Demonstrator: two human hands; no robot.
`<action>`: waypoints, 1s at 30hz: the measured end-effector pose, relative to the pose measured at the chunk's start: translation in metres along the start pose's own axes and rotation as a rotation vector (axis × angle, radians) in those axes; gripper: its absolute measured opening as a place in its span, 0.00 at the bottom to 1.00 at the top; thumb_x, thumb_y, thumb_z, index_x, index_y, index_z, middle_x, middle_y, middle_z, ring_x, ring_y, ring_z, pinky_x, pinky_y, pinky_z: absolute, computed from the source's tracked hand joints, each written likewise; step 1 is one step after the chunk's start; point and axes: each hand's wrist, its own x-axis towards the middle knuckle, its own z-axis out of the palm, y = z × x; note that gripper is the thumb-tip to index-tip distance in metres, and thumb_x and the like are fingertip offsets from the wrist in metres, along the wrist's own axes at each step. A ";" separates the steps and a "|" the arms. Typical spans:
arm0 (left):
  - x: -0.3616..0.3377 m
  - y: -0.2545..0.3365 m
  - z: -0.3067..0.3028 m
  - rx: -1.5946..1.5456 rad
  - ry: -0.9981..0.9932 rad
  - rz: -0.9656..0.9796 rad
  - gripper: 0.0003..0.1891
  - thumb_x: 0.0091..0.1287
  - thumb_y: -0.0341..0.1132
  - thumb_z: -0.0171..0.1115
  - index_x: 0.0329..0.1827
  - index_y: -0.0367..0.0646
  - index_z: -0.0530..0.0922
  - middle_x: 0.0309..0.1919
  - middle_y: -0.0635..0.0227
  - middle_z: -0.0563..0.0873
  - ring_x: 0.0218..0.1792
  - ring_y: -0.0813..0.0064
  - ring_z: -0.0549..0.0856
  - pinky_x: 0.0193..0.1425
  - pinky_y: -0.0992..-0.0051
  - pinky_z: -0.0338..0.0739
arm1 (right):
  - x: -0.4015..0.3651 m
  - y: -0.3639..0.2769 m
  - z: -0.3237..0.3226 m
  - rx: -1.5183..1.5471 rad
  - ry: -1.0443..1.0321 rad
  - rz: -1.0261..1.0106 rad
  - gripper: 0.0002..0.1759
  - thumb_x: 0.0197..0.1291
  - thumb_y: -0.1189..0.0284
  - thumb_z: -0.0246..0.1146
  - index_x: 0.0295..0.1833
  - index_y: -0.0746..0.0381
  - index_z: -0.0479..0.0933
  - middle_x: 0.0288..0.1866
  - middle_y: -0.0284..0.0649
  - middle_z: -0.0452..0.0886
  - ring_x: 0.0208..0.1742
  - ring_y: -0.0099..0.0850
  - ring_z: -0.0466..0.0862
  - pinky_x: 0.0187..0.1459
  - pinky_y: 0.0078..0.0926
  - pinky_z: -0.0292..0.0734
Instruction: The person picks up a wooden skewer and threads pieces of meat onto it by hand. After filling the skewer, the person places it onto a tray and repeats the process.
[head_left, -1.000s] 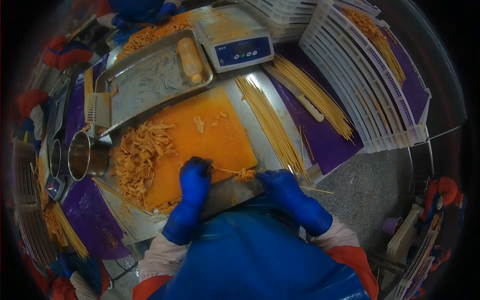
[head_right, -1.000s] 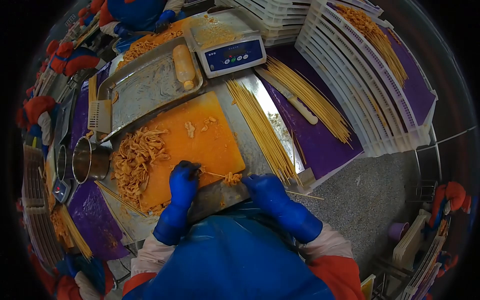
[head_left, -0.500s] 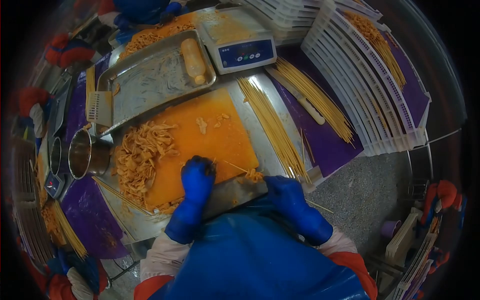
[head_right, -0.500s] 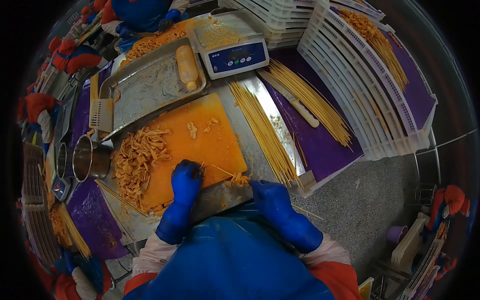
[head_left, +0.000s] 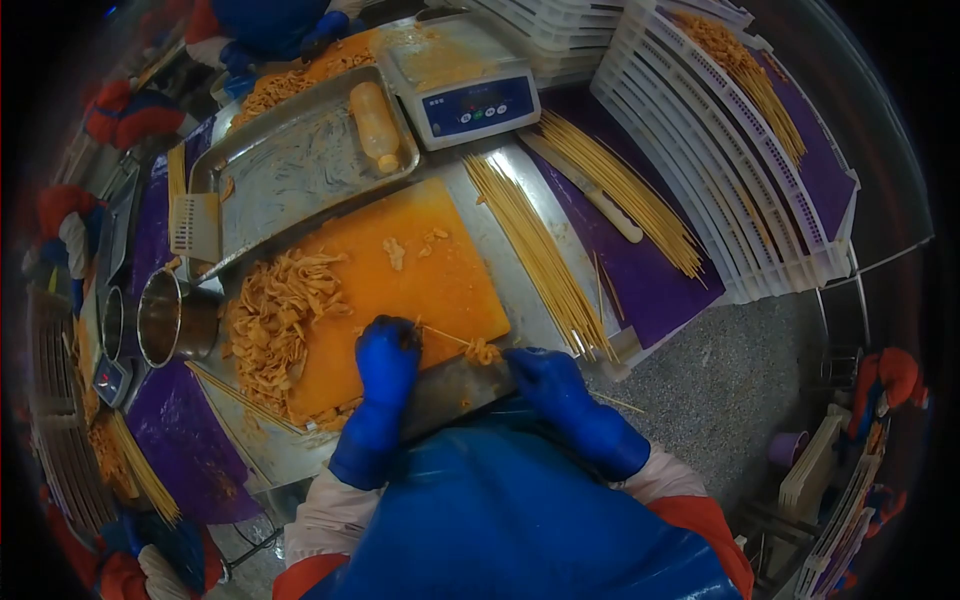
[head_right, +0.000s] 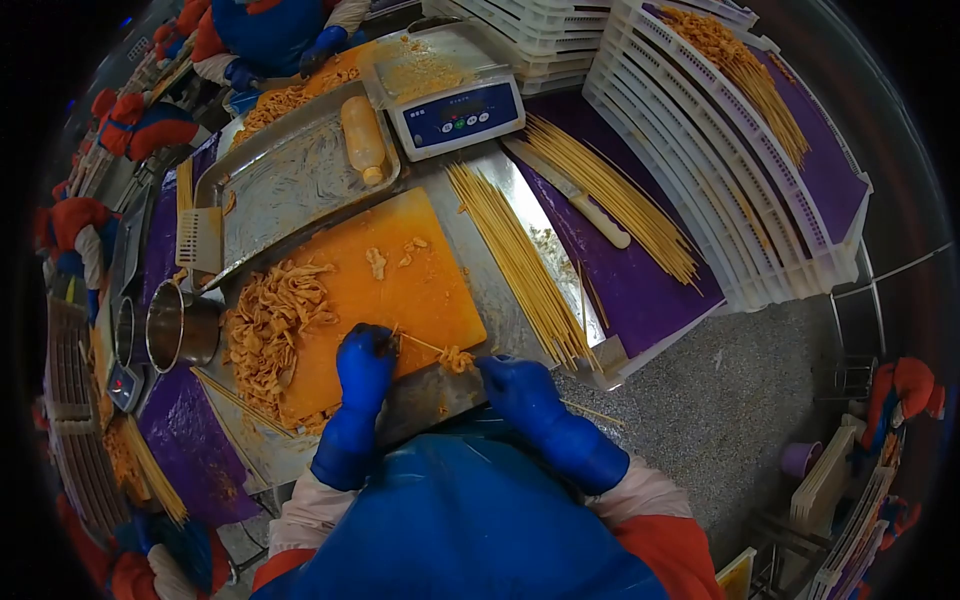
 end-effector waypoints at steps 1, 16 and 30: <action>0.000 0.001 -0.001 0.012 -0.016 -0.005 0.04 0.56 0.32 0.72 0.33 0.44 0.86 0.34 0.58 0.85 0.37 0.53 0.85 0.42 0.59 0.79 | 0.004 0.003 0.008 -0.013 0.000 -0.013 0.14 0.65 0.72 0.62 0.54 0.58 0.84 0.41 0.52 0.87 0.40 0.51 0.88 0.40 0.44 0.83; 0.000 0.025 -0.007 -0.028 -0.011 0.033 0.12 0.56 0.26 0.72 0.44 0.42 0.88 0.44 0.54 0.87 0.49 0.52 0.85 0.54 0.60 0.80 | -0.005 0.016 -0.005 0.081 0.066 -0.002 0.13 0.67 0.73 0.62 0.55 0.61 0.83 0.43 0.53 0.87 0.42 0.51 0.88 0.41 0.41 0.82; 0.010 0.012 -0.038 -0.939 -0.544 -0.618 0.10 0.73 0.23 0.55 0.51 0.37 0.84 0.36 0.65 0.87 0.39 0.76 0.85 0.43 0.72 0.81 | -0.005 0.032 -0.012 0.051 0.004 -0.238 0.17 0.61 0.76 0.66 0.56 0.59 0.83 0.36 0.46 0.87 0.35 0.46 0.87 0.35 0.39 0.80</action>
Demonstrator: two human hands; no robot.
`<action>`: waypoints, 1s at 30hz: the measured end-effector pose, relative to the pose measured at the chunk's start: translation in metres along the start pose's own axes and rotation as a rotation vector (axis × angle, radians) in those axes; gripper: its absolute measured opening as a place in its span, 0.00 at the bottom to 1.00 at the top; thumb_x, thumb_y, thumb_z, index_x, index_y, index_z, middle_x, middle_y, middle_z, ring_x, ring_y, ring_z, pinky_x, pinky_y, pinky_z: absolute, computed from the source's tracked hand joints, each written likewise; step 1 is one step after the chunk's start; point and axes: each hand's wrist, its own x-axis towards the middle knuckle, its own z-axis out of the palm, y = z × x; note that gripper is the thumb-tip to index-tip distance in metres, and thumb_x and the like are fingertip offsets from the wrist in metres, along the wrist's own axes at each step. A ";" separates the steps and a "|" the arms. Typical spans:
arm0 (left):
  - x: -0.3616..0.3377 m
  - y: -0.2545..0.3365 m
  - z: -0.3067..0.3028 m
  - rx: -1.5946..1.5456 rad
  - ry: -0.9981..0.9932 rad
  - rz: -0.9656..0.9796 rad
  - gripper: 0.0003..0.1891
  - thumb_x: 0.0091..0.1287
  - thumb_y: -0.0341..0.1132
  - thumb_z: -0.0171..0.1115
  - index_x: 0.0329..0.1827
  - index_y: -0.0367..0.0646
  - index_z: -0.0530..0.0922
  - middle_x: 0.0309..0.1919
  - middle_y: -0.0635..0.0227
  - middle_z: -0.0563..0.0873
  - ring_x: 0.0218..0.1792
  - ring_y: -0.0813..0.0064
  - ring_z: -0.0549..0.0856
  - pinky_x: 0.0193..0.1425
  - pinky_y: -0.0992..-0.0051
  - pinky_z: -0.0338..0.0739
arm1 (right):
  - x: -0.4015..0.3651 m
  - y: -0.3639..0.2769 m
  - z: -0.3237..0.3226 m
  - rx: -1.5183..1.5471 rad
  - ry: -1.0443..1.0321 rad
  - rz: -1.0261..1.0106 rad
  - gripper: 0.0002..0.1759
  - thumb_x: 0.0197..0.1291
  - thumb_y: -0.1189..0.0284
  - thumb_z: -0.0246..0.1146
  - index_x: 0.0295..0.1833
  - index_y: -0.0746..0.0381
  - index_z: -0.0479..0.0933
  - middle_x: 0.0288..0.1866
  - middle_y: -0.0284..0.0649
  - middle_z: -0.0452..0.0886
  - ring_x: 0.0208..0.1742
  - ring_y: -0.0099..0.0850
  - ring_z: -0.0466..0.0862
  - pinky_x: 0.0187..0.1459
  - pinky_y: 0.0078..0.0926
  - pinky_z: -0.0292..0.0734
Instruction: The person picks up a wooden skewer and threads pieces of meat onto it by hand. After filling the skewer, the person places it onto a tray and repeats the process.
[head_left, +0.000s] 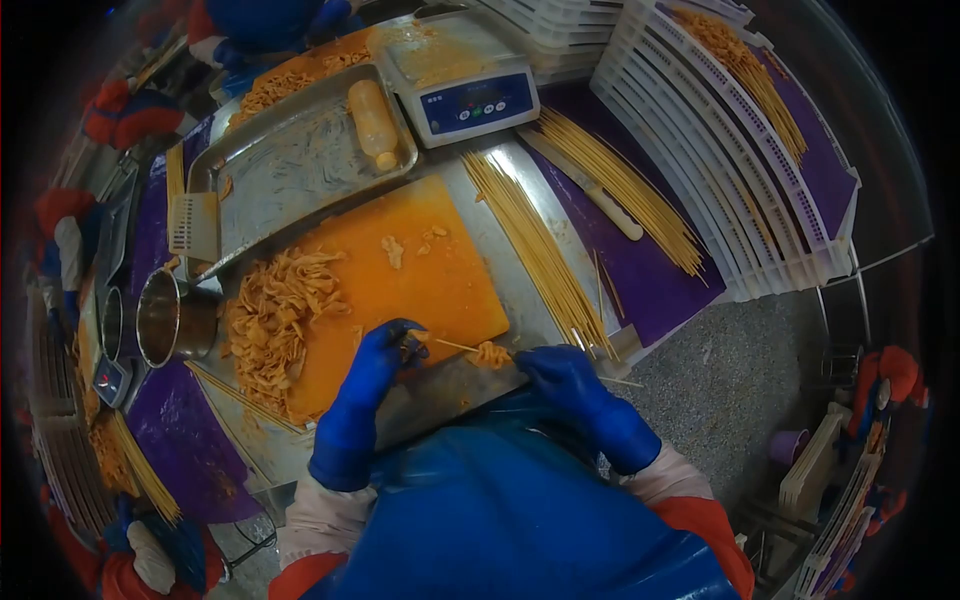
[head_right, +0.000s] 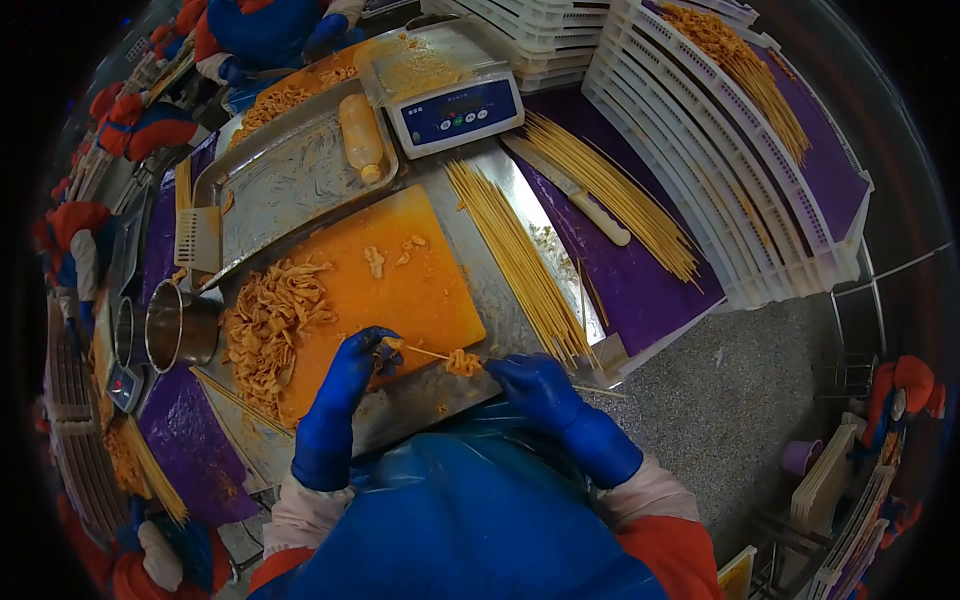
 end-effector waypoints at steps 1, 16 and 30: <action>0.002 -0.008 -0.005 0.036 0.005 0.023 0.11 0.72 0.23 0.56 0.52 0.37 0.84 0.37 0.63 0.87 0.39 0.73 0.86 0.43 0.72 0.81 | 0.002 0.001 -0.002 -0.070 -0.028 -0.039 0.17 0.60 0.76 0.65 0.55 0.58 0.84 0.35 0.46 0.86 0.34 0.45 0.87 0.34 0.40 0.80; -0.006 -0.024 -0.001 0.600 0.188 0.372 0.18 0.67 0.23 0.55 0.57 0.40 0.84 0.41 0.55 0.89 0.37 0.65 0.86 0.42 0.69 0.80 | 0.029 -0.041 -0.001 -0.124 -0.144 0.024 0.14 0.61 0.75 0.63 0.52 0.62 0.84 0.39 0.50 0.87 0.38 0.48 0.88 0.40 0.41 0.83; -0.027 0.004 0.007 -0.485 -0.005 0.111 0.18 0.77 0.34 0.60 0.63 0.31 0.79 0.39 0.64 0.86 0.39 0.76 0.83 0.43 0.78 0.76 | 0.008 -0.061 0.018 0.418 0.002 0.377 0.13 0.70 0.77 0.63 0.58 0.67 0.83 0.44 0.47 0.90 0.45 0.35 0.90 0.48 0.31 0.84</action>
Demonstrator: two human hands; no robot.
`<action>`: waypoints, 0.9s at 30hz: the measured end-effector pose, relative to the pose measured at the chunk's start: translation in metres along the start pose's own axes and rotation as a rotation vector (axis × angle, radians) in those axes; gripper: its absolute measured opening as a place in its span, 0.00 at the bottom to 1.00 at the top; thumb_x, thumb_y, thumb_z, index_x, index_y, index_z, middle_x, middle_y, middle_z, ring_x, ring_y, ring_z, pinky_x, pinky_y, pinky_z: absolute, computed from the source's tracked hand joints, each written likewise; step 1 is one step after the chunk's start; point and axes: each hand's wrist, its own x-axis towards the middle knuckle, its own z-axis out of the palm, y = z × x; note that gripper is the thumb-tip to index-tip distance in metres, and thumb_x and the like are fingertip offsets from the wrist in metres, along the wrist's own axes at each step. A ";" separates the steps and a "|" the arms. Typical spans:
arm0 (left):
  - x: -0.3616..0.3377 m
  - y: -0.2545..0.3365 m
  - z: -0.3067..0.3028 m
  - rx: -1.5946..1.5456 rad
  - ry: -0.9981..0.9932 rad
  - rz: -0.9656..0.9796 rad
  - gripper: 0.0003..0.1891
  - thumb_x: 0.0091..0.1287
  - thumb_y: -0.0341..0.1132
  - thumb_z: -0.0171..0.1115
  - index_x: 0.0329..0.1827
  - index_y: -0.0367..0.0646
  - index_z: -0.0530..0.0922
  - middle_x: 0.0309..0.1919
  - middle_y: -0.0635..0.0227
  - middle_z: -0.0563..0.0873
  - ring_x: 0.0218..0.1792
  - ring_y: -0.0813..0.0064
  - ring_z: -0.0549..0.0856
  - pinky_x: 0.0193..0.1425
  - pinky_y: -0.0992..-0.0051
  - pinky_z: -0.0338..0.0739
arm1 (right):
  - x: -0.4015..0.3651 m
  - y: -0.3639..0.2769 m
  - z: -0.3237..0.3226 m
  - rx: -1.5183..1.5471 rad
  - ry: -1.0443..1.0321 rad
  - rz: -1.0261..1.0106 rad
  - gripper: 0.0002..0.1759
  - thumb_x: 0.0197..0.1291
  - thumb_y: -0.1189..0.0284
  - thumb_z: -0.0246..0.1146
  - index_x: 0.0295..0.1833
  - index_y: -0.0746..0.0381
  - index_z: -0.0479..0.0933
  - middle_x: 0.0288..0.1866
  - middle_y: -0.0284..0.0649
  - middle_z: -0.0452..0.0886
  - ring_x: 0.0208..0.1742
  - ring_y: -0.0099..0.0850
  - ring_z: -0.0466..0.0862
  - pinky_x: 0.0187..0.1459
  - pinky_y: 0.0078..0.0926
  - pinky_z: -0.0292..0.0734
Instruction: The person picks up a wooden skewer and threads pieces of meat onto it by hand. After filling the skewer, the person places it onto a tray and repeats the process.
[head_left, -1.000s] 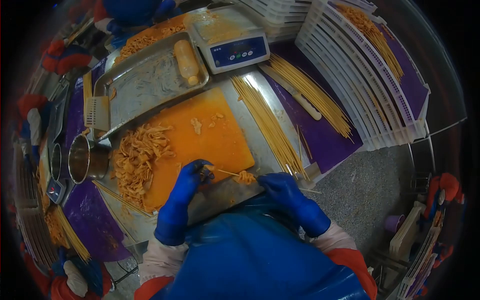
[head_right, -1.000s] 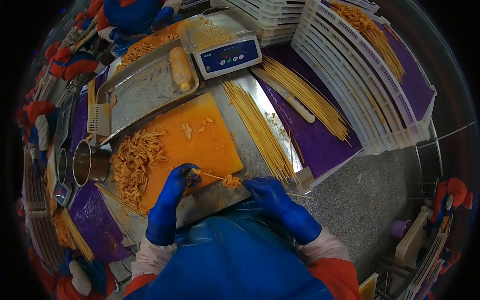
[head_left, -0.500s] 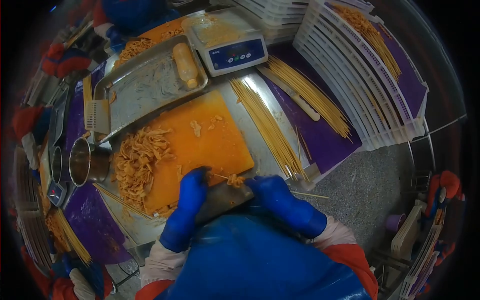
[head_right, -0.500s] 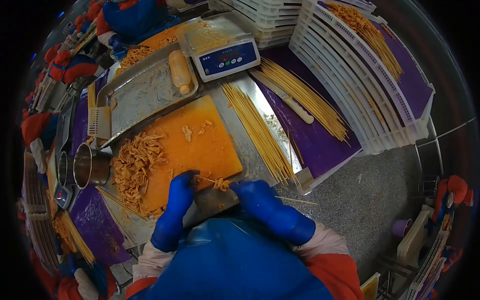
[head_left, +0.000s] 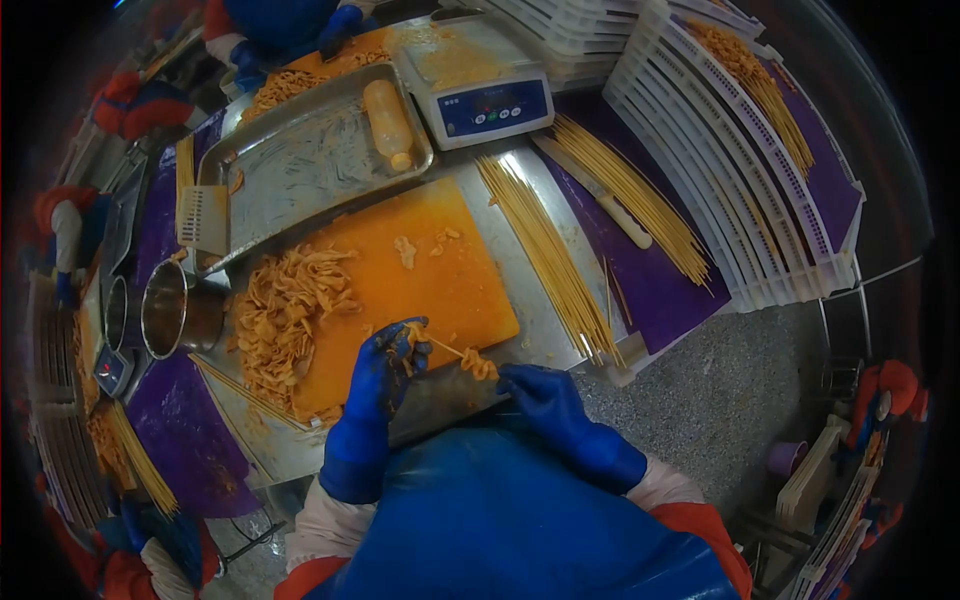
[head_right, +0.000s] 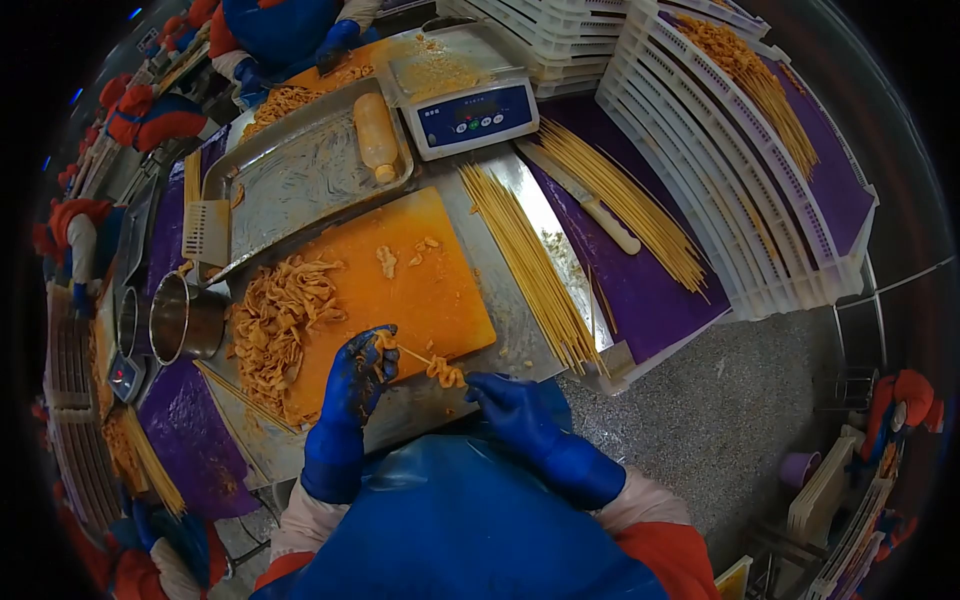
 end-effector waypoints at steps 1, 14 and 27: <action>0.001 0.002 -0.002 0.021 -0.011 -0.009 0.17 0.76 0.34 0.60 0.62 0.32 0.80 0.39 0.64 0.87 0.38 0.76 0.83 0.43 0.79 0.76 | 0.000 0.003 -0.001 -0.006 0.005 -0.028 0.14 0.69 0.78 0.62 0.59 0.66 0.83 0.44 0.48 0.90 0.45 0.35 0.90 0.47 0.30 0.84; 0.014 -0.012 -0.033 0.534 0.062 0.023 0.09 0.71 0.23 0.63 0.51 0.34 0.85 0.38 0.63 0.88 0.37 0.74 0.86 0.40 0.75 0.81 | 0.003 0.020 -0.028 -0.574 -0.107 -0.262 0.17 0.63 0.78 0.62 0.57 0.61 0.83 0.43 0.51 0.87 0.40 0.49 0.88 0.40 0.41 0.83; 0.008 -0.004 -0.038 0.190 0.043 -0.116 0.10 0.71 0.29 0.65 0.53 0.39 0.84 0.38 0.67 0.87 0.36 0.75 0.86 0.36 0.77 0.78 | 0.000 0.034 -0.013 -0.211 -0.007 -0.323 0.16 0.62 0.78 0.64 0.56 0.61 0.83 0.40 0.47 0.87 0.39 0.48 0.88 0.39 0.39 0.82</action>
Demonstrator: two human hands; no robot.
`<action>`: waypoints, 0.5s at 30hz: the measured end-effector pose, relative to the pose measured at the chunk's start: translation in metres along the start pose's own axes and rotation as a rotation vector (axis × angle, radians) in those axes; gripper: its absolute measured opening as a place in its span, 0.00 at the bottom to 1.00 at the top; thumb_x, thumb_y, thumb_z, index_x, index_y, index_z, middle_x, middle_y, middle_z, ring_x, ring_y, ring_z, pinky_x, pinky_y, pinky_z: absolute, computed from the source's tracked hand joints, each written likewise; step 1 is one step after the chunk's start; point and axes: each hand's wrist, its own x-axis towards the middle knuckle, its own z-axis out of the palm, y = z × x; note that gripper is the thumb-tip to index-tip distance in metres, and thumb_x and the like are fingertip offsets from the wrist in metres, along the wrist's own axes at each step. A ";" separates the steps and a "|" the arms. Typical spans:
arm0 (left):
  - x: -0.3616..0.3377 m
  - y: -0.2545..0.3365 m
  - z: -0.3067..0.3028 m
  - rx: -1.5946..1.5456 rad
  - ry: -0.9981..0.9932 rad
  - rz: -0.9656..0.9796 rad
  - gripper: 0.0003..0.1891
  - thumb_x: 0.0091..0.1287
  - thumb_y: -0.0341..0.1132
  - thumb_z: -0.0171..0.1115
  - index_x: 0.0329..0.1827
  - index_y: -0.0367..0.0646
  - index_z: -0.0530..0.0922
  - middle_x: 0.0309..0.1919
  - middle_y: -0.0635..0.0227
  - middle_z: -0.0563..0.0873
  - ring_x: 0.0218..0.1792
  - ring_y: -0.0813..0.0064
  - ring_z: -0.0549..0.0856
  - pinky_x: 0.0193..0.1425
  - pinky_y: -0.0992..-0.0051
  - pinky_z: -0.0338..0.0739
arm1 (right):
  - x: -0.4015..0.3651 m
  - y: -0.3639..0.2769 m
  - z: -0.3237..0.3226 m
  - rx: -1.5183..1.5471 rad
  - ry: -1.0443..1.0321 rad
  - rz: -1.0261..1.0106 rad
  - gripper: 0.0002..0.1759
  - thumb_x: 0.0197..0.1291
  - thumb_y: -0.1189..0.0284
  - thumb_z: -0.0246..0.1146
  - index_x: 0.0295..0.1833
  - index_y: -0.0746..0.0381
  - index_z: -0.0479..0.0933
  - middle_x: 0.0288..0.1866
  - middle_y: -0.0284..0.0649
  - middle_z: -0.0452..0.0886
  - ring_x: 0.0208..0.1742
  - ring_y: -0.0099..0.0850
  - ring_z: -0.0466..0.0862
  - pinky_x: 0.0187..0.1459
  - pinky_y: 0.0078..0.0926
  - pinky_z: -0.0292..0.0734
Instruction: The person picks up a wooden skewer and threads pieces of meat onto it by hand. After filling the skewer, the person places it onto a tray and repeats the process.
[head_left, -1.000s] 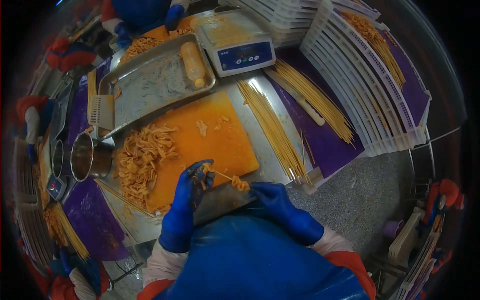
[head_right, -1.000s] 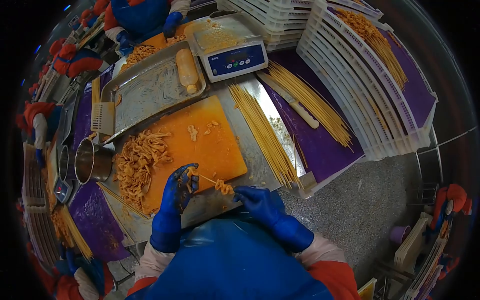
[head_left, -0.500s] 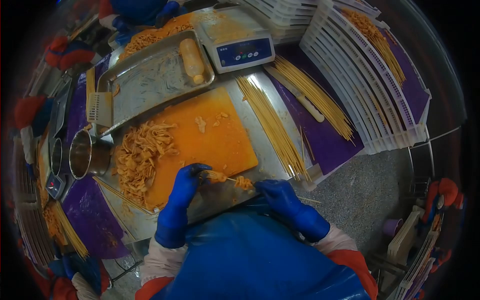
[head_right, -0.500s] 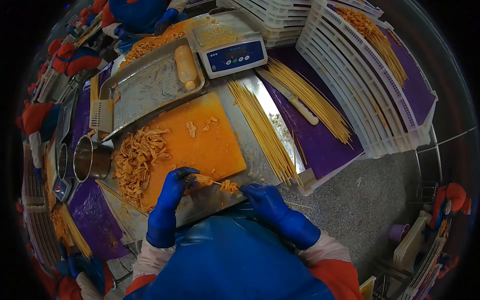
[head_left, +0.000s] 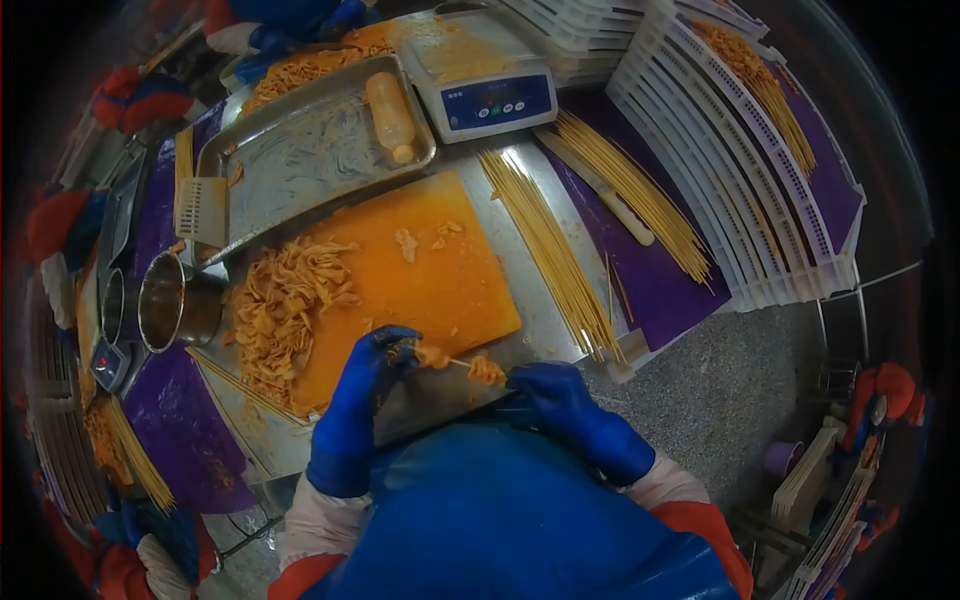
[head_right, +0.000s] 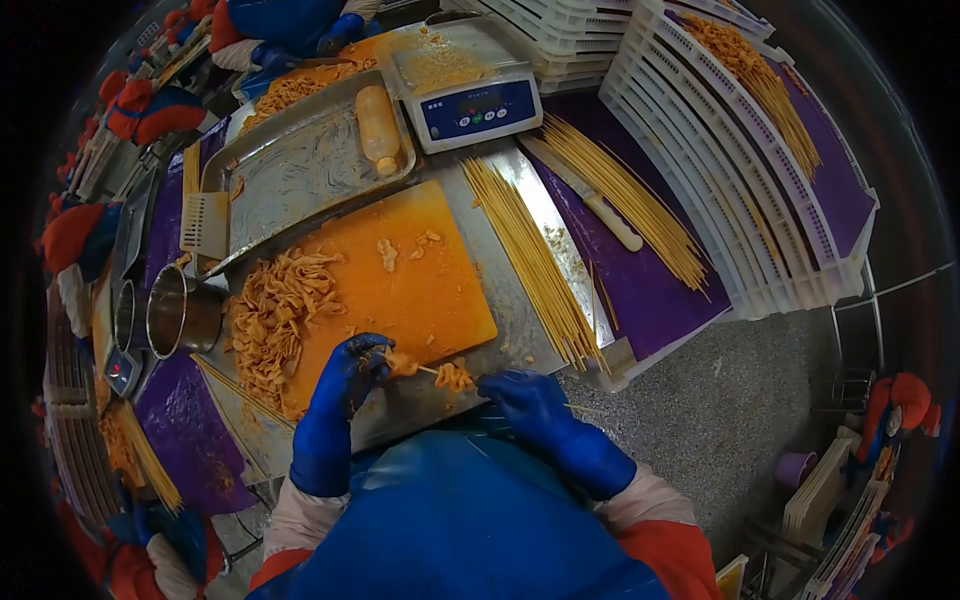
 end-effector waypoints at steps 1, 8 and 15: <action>-0.001 0.011 0.001 0.105 0.004 -0.032 0.09 0.72 0.29 0.65 0.52 0.38 0.84 0.37 0.68 0.86 0.36 0.74 0.85 0.37 0.76 0.78 | 0.004 0.003 -0.007 -0.110 -0.061 -0.067 0.16 0.61 0.77 0.64 0.55 0.60 0.83 0.39 0.46 0.87 0.38 0.47 0.88 0.38 0.40 0.82; 0.012 -0.012 0.009 0.755 0.180 0.389 0.07 0.64 0.21 0.65 0.43 0.35 0.88 0.40 0.57 0.88 0.41 0.64 0.88 0.46 0.69 0.82 | 0.016 -0.020 -0.008 -0.481 -0.138 -0.042 0.17 0.58 0.76 0.62 0.54 0.59 0.82 0.35 0.44 0.85 0.34 0.46 0.87 0.33 0.41 0.80; 0.018 -0.017 0.013 1.117 0.365 0.778 0.07 0.59 0.23 0.66 0.39 0.38 0.87 0.38 0.51 0.85 0.41 0.50 0.85 0.46 0.62 0.80 | 0.023 -0.031 0.013 -0.545 -0.181 0.057 0.19 0.58 0.75 0.65 0.56 0.61 0.83 0.36 0.49 0.85 0.33 0.46 0.87 0.35 0.39 0.82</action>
